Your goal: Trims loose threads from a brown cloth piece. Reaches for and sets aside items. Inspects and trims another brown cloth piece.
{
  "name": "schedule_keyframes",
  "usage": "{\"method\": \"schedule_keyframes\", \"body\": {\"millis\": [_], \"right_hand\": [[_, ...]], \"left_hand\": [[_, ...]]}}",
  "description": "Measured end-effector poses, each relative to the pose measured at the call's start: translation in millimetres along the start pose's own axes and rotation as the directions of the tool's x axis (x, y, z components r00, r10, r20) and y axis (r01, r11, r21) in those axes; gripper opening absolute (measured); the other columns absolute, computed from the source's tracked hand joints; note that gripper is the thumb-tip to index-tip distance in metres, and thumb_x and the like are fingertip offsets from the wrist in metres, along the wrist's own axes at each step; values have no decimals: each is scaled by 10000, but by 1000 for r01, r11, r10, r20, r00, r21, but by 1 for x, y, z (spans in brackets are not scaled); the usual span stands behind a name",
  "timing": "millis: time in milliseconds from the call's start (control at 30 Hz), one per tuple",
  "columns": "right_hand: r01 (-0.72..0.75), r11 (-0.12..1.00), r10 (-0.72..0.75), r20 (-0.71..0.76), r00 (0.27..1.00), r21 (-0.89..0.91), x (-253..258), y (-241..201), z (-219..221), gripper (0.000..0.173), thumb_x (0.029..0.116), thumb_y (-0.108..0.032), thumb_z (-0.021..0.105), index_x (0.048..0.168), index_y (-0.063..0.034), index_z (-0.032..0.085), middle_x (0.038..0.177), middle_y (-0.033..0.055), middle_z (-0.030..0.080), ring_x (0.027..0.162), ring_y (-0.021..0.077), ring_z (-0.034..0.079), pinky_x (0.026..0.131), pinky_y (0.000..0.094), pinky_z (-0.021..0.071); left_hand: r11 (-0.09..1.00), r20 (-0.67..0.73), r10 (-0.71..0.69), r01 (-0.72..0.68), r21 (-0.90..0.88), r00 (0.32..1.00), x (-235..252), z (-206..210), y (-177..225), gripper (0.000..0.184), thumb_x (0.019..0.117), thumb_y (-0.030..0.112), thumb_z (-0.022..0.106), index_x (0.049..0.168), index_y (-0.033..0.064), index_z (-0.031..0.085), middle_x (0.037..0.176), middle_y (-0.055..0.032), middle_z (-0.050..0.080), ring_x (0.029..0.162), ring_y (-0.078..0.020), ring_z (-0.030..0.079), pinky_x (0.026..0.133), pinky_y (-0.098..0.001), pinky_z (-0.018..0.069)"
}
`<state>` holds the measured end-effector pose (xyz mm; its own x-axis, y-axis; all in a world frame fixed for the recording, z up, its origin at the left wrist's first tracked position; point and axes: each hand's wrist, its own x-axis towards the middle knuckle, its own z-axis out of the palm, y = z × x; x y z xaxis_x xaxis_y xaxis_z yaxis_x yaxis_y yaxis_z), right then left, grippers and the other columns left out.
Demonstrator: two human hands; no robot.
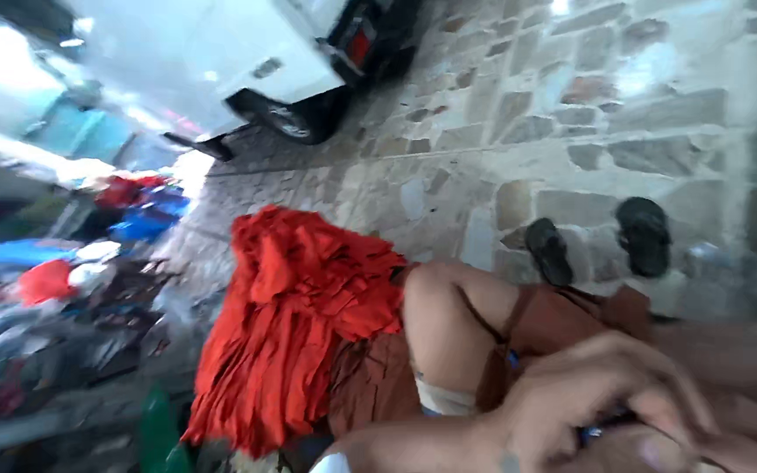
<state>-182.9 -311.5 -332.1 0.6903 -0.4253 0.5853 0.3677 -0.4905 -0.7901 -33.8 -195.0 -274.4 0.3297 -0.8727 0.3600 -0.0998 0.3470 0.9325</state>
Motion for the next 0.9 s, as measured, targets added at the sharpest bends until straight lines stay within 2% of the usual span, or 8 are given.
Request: {"method": "schedule_keyframes", "body": {"millis": [67,133,233,433,600,800,867,900], "right_hand": [[-67,993,67,5,998,92,5,1,-1,188,1053,-185,562,1083,-23,654,1041,107,670,1006,114,647,923,240,526],[-109,987,112,-21,993,119,8,5,-2,226,1068,-219,552,1031,-19,651,944,81,642,919,57,616,852,164,497],[-85,996,86,-55,995,29,7,13,-5,311,1078,-257,520,940,-18,664,763,82,628,745,98,594,731,186,482],[-63,992,61,-20,998,-110,6,22,-23,311,1070,-257,509,950,-43,699,734,92,643,709,171,615,681,273,486],[-31,993,22,-79,997,-116,4,36,-23,305,1070,-242,502,936,-49,696,736,55,599,697,114,570,633,220,454],[-29,989,21,-55,998,-147,8,37,-14,327,1082,-233,451,976,-58,705,771,67,641,720,148,612,637,258,483],[-21,989,13,-55,998,-150,10,36,-1,305,1072,-215,455,1018,-61,712,784,71,647,730,169,623,642,279,499],[-17,988,7,-68,998,-154,12,34,7,286,1063,-204,472,1015,-60,715,786,73,651,736,176,630,645,285,510]], "left_hand": [[981,25,-81,84,-177,996,-2,5,-4,261,1086,259,486,955,47,561,937,-41,624,829,-27,592,776,-186,502],[928,74,-166,181,-326,983,-2,9,-8,216,1085,267,507,1005,79,574,939,-18,641,719,5,584,640,-150,493],[914,168,-236,277,-295,957,5,6,-11,195,1088,250,503,1023,78,568,948,-17,613,712,0,569,615,-139,484],[902,332,-357,415,-122,873,21,-14,-5,179,1089,256,504,1020,105,571,918,1,598,716,0,560,617,-133,470],[847,243,-452,498,-185,858,25,-30,17,120,1057,216,569,1102,145,655,944,16,680,763,-48,654,653,-190,546],[790,154,-385,411,-455,910,31,-44,29,121,978,94,652,1096,75,677,921,-57,712,697,-144,704,584,-255,587],[775,46,-367,332,-537,929,35,-40,29,137,955,71,649,1089,68,676,941,-62,708,658,-132,683,553,-239,571],[838,-48,-320,258,-481,946,37,-33,24,137,960,85,653,1092,64,684,963,-63,714,678,-119,680,573,-222,567]]}}
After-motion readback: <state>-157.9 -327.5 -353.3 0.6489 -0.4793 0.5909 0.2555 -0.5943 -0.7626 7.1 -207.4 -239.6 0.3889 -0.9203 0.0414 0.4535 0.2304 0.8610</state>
